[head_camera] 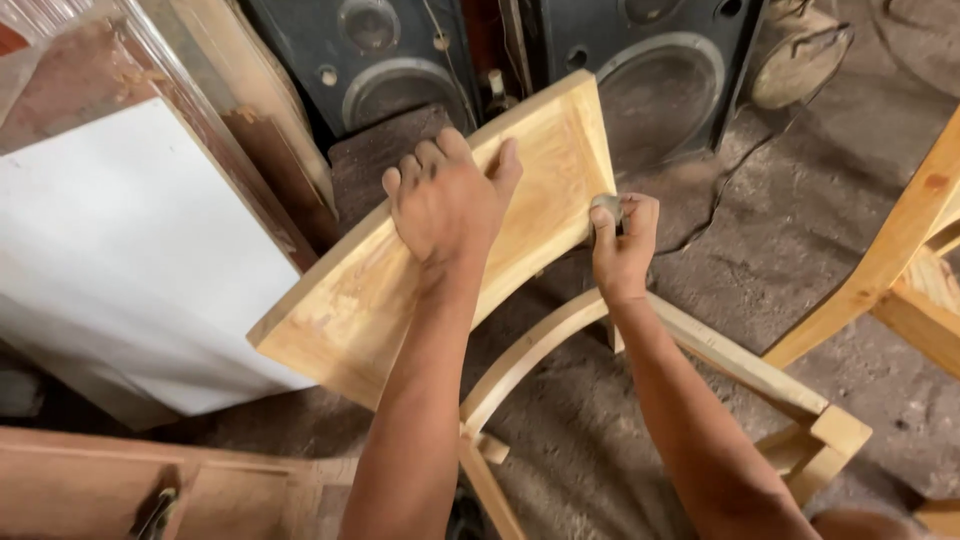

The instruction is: The person sands the surface and legs of a wooden chair by hand using a piece of sandpaper, moving across the backrest, seat frame, and leg joints.

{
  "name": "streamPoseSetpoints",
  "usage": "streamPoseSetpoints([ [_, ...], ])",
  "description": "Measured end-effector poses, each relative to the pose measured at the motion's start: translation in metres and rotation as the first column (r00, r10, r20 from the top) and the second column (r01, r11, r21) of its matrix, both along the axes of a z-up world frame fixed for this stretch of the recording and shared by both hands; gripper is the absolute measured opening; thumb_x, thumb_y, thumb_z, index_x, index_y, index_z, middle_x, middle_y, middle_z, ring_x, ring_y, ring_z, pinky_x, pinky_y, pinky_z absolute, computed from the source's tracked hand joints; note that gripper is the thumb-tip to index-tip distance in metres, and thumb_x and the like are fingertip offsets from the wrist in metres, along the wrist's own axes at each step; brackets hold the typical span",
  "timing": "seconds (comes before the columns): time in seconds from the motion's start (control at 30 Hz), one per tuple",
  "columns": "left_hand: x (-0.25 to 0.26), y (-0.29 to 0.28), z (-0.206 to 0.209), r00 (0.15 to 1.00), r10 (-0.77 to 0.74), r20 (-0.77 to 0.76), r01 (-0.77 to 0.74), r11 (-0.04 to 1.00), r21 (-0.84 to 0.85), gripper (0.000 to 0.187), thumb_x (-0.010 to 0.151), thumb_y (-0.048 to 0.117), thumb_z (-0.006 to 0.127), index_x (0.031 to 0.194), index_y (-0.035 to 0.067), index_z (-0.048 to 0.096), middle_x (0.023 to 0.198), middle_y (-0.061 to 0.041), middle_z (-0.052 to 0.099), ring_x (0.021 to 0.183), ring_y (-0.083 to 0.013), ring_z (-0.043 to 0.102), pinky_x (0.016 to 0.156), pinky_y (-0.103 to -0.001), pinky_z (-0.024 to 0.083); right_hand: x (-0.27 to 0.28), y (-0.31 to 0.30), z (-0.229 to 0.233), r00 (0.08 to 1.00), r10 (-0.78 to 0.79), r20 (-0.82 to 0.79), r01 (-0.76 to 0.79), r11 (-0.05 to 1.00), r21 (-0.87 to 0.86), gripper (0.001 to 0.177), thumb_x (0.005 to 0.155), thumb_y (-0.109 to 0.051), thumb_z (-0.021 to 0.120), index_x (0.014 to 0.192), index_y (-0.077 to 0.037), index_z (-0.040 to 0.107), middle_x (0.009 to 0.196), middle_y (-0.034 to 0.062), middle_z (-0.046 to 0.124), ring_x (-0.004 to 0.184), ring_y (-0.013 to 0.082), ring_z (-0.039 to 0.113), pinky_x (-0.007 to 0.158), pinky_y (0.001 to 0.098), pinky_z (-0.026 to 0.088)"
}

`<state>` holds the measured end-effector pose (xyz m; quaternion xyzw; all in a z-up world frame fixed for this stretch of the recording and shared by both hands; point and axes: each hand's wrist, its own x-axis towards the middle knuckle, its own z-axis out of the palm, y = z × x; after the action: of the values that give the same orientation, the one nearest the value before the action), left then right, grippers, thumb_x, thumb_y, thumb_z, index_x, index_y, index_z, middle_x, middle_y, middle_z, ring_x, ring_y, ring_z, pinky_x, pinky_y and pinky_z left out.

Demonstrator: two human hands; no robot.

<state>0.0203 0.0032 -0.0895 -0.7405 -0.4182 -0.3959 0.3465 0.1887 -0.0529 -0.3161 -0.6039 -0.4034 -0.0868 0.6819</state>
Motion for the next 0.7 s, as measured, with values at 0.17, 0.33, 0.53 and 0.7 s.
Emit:
streamPoseSetpoints([
  [0.17, 0.005, -0.003, 0.010, 0.999, -0.001, 0.032, 0.000, 1.000, 0.024, 0.058, 0.088, 0.064, 0.068, 0.071, 0.009, 0.059, 0.063, -0.008, 0.061, 0.058, -0.0244, 0.059, 0.066, -0.038, 0.046, 0.001, -0.060, 0.005, 0.981, -0.044, -0.188, -0.010, 0.961, -0.276, 0.028, 0.097, -0.027, 0.070, 0.101, -0.002, 0.058, 0.099, 0.0121, 0.060, 0.086, 0.0273, 0.063, 0.075, 0.0430, 0.052],
  [0.33, 0.002, -0.003, 0.004, 1.000, 0.006, -0.001, -0.006, 1.000, -0.012, 0.059, 0.088, 0.065, 0.069, 0.070, 0.010, 0.059, 0.061, -0.008, 0.060, 0.055, -0.0239, 0.058, 0.064, -0.039, 0.046, 0.000, -0.061, 0.024, 0.914, 0.048, -0.404, -0.129, 0.976, -0.177, 0.040, 0.108, -0.037, 0.070, 0.092, -0.004, 0.054, 0.083, 0.0106, 0.061, 0.068, 0.0174, 0.055, 0.058, 0.0350, 0.048],
  [0.53, 0.002, -0.001, 0.004, 1.000, -0.008, 0.017, 0.009, 1.000, -0.024, 0.057, 0.087, 0.063, 0.070, 0.071, 0.010, 0.060, 0.063, -0.007, 0.061, 0.056, -0.0235, 0.059, 0.065, -0.039, 0.047, 0.002, -0.014, 0.011, 0.987, -0.117, -0.113, 0.077, 0.948, -0.307, 0.044, 0.102, -0.040, 0.074, 0.097, -0.002, 0.052, 0.072, 0.0156, 0.064, 0.060, 0.0269, 0.059, 0.061, 0.0393, 0.051],
  [0.7, 0.003, -0.002, 0.007, 0.999, -0.004, 0.037, 0.005, 0.999, -0.035, 0.058, 0.086, 0.064, 0.070, 0.070, 0.009, 0.060, 0.062, -0.007, 0.061, 0.057, -0.0239, 0.059, 0.066, -0.039, 0.047, 0.016, -0.049, 0.004, 0.996, -0.081, -0.044, 0.037, 0.787, -0.616, 0.047, 0.090, -0.044, 0.077, 0.086, -0.003, 0.055, 0.068, 0.0170, 0.064, 0.059, 0.0311, 0.062, 0.059, 0.0423, 0.050],
])
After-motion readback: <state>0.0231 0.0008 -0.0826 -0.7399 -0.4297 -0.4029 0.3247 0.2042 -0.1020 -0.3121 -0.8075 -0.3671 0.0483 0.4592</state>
